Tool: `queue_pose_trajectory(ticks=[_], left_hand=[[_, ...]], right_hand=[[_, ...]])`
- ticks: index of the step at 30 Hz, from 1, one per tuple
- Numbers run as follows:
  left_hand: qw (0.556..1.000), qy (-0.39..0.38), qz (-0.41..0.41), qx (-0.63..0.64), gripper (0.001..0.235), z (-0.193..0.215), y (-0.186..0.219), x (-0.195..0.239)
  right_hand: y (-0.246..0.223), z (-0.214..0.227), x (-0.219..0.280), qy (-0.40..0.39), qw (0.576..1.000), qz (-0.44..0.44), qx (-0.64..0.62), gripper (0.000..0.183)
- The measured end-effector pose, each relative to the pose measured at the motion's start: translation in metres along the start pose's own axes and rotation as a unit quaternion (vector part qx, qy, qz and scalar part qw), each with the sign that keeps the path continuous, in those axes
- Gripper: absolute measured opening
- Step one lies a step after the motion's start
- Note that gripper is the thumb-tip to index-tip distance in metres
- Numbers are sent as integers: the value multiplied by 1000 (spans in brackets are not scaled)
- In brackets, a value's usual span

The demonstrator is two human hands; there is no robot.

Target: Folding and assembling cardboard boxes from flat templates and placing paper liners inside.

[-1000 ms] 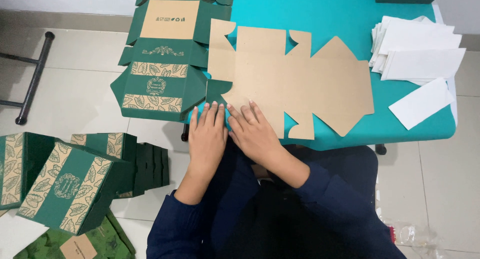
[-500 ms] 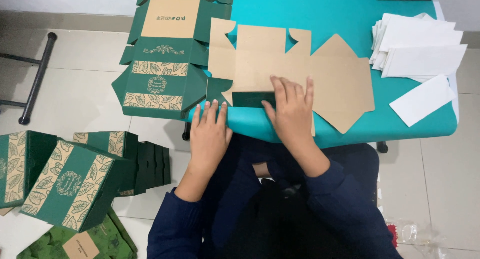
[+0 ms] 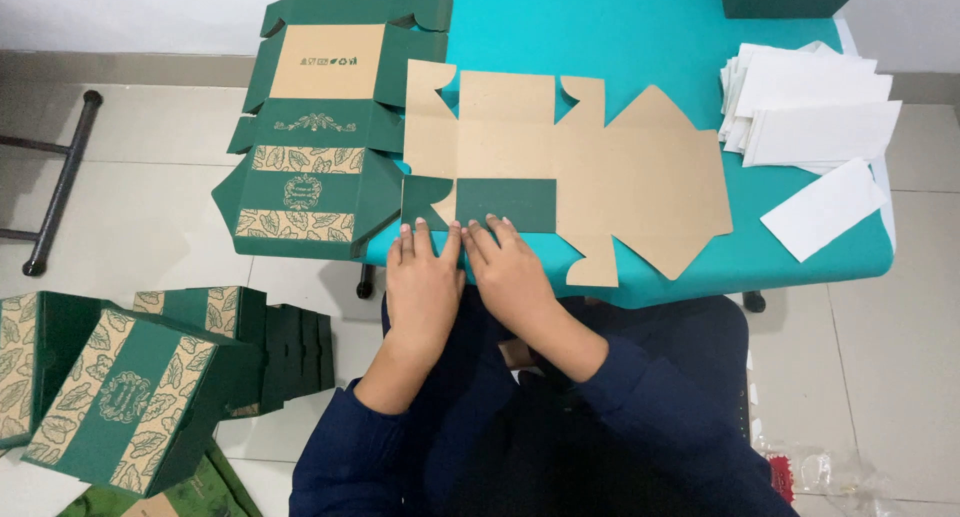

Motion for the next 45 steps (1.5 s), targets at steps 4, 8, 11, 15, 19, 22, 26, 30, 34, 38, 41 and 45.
queue_pose_trajectory(ticks=[4,8,11,15,19,22,26,30,34,38,41,45], left_hand=[[999,-46,7,-16,57,-7,2,1],[997,-78,9,-20,60,-2,4,1],[997,-75,4,-14,58,-1,8,2],[997,-72,8,-27,57,3,8,2],[997,-82,6,12,54,10,5,4],[995,-67,4,71,53,27,-3,7],[992,-52,20,113,54,49,0,12],[975,-37,-120,184,76,52,56,0],[974,-34,-146,171,90,22,95,-6],[977,-55,-130,158,91,19,100,-6],[975,-72,-131,162,83,20,99,-10],[978,-96,-126,137,81,21,104,-14]], right_hand=[[5,7,0,-12,998,-42,35,27],[33,22,22,-56,993,-93,55,25],[44,33,38,-77,989,-111,51,28],[48,39,47,-143,983,-105,-47,44],[54,25,59,-237,964,-96,-72,63],[56,25,56,-253,961,-90,-72,63],[56,26,54,-240,964,-85,-72,63],[58,21,60,-245,965,-62,-66,60],[67,22,61,-247,963,-38,-99,51],[93,33,60,-231,957,-77,-155,51],[126,40,66,-171,949,-226,-141,54],[140,39,71,-91,915,-334,-209,69]])
Point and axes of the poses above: each hand's wrist, its own x-axis away from the middle knuckle, its own z-axis out of the back of the hand, y = z × x, the point moved 8 cm from there along -x, towards the middle knuckle, and after that the axes turned 10 degrees about -y, right-handed, at the moved point
